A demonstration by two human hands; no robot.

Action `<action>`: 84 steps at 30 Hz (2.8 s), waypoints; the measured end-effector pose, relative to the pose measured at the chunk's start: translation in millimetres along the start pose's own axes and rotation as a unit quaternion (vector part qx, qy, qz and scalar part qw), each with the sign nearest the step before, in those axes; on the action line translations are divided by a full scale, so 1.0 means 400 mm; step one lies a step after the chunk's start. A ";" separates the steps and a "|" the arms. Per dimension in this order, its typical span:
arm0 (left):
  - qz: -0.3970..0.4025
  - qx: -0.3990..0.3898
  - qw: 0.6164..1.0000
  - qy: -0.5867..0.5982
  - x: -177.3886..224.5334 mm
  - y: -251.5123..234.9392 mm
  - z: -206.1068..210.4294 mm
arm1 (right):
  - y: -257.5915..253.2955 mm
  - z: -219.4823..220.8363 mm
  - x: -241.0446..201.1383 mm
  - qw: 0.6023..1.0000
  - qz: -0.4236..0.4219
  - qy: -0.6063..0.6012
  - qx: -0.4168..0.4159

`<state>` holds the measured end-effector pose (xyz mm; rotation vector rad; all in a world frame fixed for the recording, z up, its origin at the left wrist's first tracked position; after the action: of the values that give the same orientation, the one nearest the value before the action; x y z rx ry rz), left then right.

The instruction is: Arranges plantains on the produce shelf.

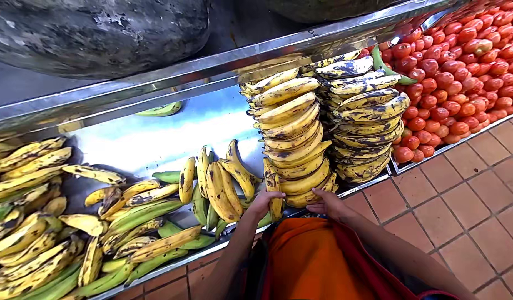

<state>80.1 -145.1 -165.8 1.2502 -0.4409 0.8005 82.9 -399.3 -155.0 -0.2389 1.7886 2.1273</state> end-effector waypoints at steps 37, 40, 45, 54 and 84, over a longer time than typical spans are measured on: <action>0.103 0.095 0.980 0.140 0.011 0.105 0.069 | -0.010 0.009 0.001 0.995 -0.096 0.010 -0.016; 0.093 0.106 0.982 0.122 0.006 0.096 0.056 | -0.021 0.013 0.010 0.994 -0.104 0.010 -0.023; 0.099 0.195 0.974 -0.056 0.026 0.134 0.063 | -0.006 0.012 0.022 0.998 -0.043 -0.041 -0.037; 0.182 -0.020 0.747 -0.639 0.164 0.151 0.280 | -0.005 0.009 0.037 0.994 -0.017 -0.043 -0.098; 0.424 0.126 0.682 -0.582 0.155 0.060 0.176 | -0.011 -0.035 0.010 0.993 0.003 0.070 -0.091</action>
<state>111.8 -191.6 -87.1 1.7300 -2.1458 0.7086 79.3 -411.8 -163.0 -0.4398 1.6695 2.3320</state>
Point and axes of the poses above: each hand's wrist, its own y-axis away from the middle knuckle, its own z-axis out of the palm, x = y × z, the point moved 5 cm from there along -y, towards the middle knuckle, and after that the axes turned 3 degrees about x, right-handed, at the moved point
